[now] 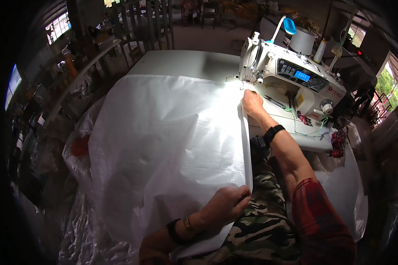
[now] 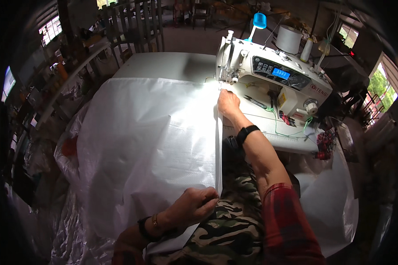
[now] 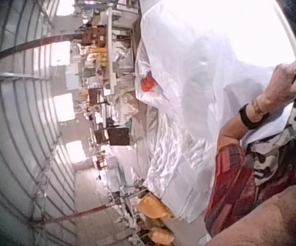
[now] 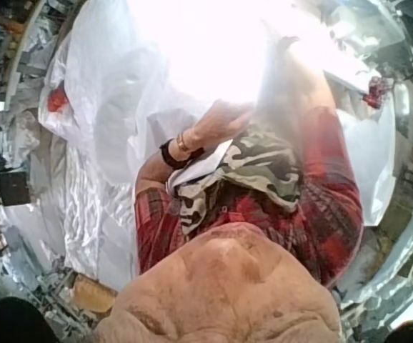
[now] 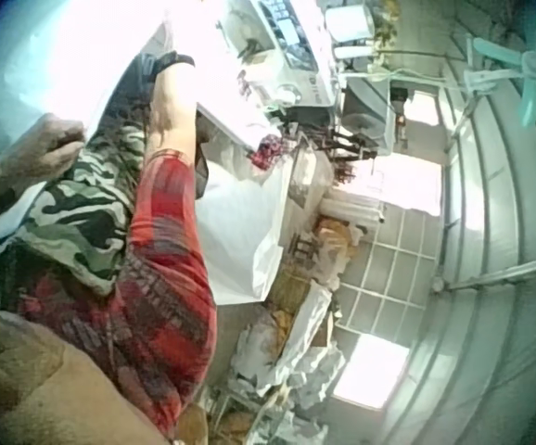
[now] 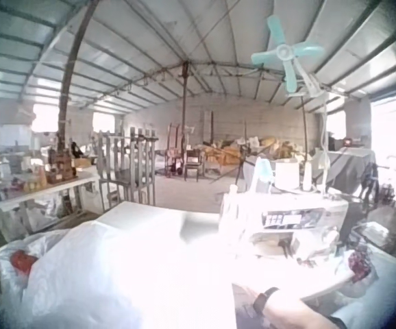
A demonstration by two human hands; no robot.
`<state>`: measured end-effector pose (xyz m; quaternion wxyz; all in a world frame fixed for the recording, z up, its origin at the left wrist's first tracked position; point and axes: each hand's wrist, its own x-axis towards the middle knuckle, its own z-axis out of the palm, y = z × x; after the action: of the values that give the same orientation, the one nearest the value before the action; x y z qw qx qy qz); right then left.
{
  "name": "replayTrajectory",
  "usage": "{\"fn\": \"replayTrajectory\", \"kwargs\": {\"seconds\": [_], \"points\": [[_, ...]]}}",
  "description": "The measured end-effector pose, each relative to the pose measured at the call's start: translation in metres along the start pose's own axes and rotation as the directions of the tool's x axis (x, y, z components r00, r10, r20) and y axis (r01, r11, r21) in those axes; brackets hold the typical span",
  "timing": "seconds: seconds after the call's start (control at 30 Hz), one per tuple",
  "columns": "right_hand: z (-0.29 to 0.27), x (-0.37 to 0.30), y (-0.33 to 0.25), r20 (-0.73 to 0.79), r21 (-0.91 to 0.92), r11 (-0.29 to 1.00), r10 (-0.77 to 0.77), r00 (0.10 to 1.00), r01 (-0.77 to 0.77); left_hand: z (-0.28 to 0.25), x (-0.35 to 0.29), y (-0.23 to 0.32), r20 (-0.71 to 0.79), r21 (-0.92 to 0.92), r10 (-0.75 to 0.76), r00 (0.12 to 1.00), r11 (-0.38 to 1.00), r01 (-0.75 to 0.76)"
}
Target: Sewing the edges of large white plastic sheets using an industrial sewing machine.
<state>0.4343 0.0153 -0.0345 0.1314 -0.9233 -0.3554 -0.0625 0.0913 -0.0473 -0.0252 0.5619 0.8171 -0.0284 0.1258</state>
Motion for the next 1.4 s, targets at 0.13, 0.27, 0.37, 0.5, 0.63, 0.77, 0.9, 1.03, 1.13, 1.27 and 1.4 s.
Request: {"fn": "replayTrajectory", "kwargs": {"seconds": [0.13,0.27,0.37,0.5,0.63,0.77,0.9,1.03,1.13,1.27,1.4], "points": [[0.002,-0.028,-0.004,-0.103,0.02,1.0,-0.017,0.994,0.019,0.004,-0.004,-0.013,-0.014,-0.004,0.03,0.999,1.0,-0.03],[0.005,-0.036,-0.004,-0.113,0.038,0.999,-0.019,0.993,0.023,0.005,-0.006,-0.02,0.008,-0.016,0.003,1.0,1.0,-0.003],[-0.002,-0.027,-0.004,-0.102,0.088,0.996,0.026,0.994,-0.017,0.003,-0.007,-0.018,-0.005,-0.052,-0.001,1.0,0.999,0.001],[0.002,-0.001,0.003,-0.111,-0.005,1.0,-0.015,0.994,0.014,0.003,-0.006,-0.017,0.023,-0.075,-0.012,1.0,0.997,0.013],[0.006,0.012,0.005,-0.079,-0.167,0.979,-0.134,0.988,0.119,0.004,-0.007,-0.017,0.004,-0.082,0.005,1.0,0.997,-0.005],[-0.001,-0.001,-0.009,0.021,-0.132,0.989,-0.067,0.998,0.069,0.0,-0.01,-0.019,0.003,-0.043,-0.025,1.0,0.999,0.026],[-0.008,-0.051,-0.004,-0.023,-0.092,0.99,-0.113,0.993,0.11,0.0,-0.006,-0.021,0.005,-0.095,-0.015,1.0,0.995,0.015],[-0.018,-0.087,-0.016,0.008,-0.157,0.974,-0.163,0.987,0.162,0.003,-0.008,-0.025,-0.003,-0.084,0.002,1.0,0.996,-0.002],[-0.015,-0.089,-0.016,-0.001,-0.231,0.946,-0.233,0.972,0.226,0.004,-0.006,-0.028,0.022,-0.032,0.03,0.999,0.999,-0.029],[-0.015,-0.086,-0.018,0.03,-0.272,0.926,-0.265,0.964,0.263,0.009,-0.004,-0.032,0.034,-0.018,0.029,0.999,0.999,-0.028],[-0.02,-0.079,-0.02,0.12,-0.192,0.933,-0.286,0.951,0.305,0.009,-0.002,-0.036,0.04,0.025,-0.023,0.999,0.999,0.022]]}}
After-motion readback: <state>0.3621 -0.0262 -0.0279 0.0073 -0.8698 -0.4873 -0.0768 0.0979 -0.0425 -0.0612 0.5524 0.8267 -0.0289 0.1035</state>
